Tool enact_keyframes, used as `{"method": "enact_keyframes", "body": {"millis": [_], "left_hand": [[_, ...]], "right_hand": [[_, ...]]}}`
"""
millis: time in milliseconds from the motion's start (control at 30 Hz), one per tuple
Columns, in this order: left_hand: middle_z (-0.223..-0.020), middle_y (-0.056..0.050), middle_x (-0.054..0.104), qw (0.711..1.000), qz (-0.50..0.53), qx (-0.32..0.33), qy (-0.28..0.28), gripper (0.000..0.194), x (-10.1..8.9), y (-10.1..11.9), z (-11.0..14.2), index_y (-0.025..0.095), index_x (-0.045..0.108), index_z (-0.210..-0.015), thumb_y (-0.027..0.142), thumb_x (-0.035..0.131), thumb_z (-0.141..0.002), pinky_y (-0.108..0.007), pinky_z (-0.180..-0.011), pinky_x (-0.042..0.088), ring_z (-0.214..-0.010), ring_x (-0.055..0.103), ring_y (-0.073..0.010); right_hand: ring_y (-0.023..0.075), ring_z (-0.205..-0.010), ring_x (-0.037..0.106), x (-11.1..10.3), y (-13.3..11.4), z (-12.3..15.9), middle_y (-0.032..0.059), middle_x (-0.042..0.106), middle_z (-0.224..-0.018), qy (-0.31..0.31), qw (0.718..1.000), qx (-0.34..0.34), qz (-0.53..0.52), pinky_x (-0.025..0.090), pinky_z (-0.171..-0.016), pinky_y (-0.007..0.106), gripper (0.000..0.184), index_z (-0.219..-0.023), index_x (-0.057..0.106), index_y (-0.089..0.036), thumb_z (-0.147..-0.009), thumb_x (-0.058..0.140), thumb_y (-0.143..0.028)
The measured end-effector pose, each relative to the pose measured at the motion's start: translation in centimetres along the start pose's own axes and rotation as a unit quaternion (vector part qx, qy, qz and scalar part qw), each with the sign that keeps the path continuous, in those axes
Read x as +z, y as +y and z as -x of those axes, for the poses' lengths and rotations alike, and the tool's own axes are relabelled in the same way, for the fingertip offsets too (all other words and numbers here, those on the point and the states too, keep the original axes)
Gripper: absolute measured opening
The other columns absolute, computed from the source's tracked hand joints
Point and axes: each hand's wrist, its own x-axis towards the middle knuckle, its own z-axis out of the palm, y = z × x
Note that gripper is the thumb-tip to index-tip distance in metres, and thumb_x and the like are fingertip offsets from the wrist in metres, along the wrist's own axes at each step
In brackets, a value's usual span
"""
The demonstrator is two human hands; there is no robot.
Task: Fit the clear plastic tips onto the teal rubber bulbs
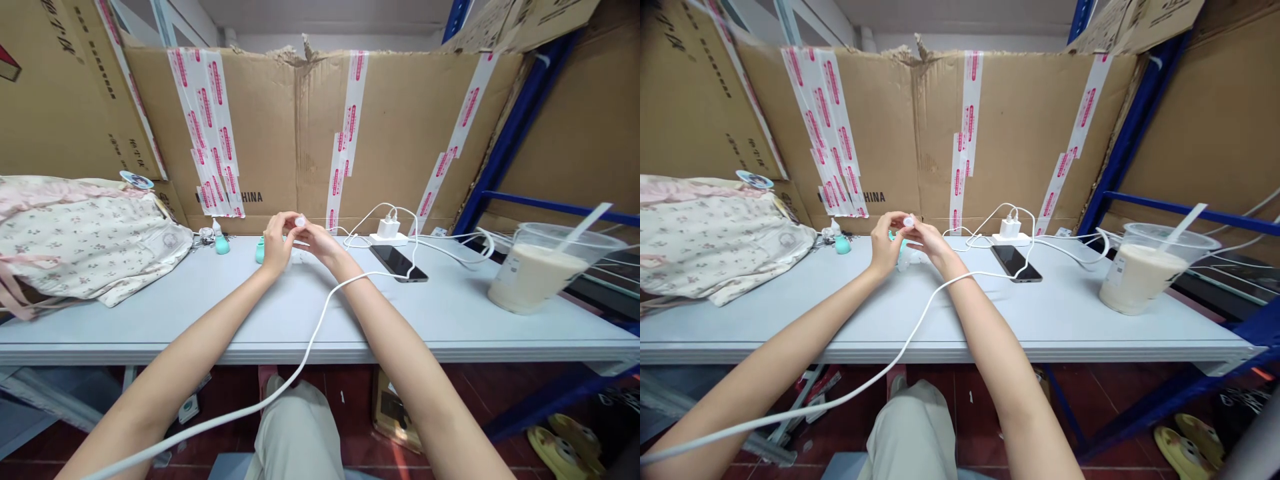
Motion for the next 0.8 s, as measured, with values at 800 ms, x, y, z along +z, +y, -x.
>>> {"method": "enact_keyframes", "body": {"millis": [800], "left_hand": [[-0.098,-0.008,0.063,0.967,-0.164,-0.195,0.009,0.008,-2.2,-9.0,-0.7,0.021,0.061,-0.079,0.017,0.057,-0.074,-0.052,-0.094,0.031,-0.105,0.048,-0.0298]], "right_hand": [[0.0268,-0.096,0.064,-5.0,-0.3,0.7,0.0139,0.069,-0.097,0.161,0.676,0.145,0.704,0.048,-0.08,0.035,0.021,-0.088,0.073,-0.018,-0.068,0.075,-0.025]]}}
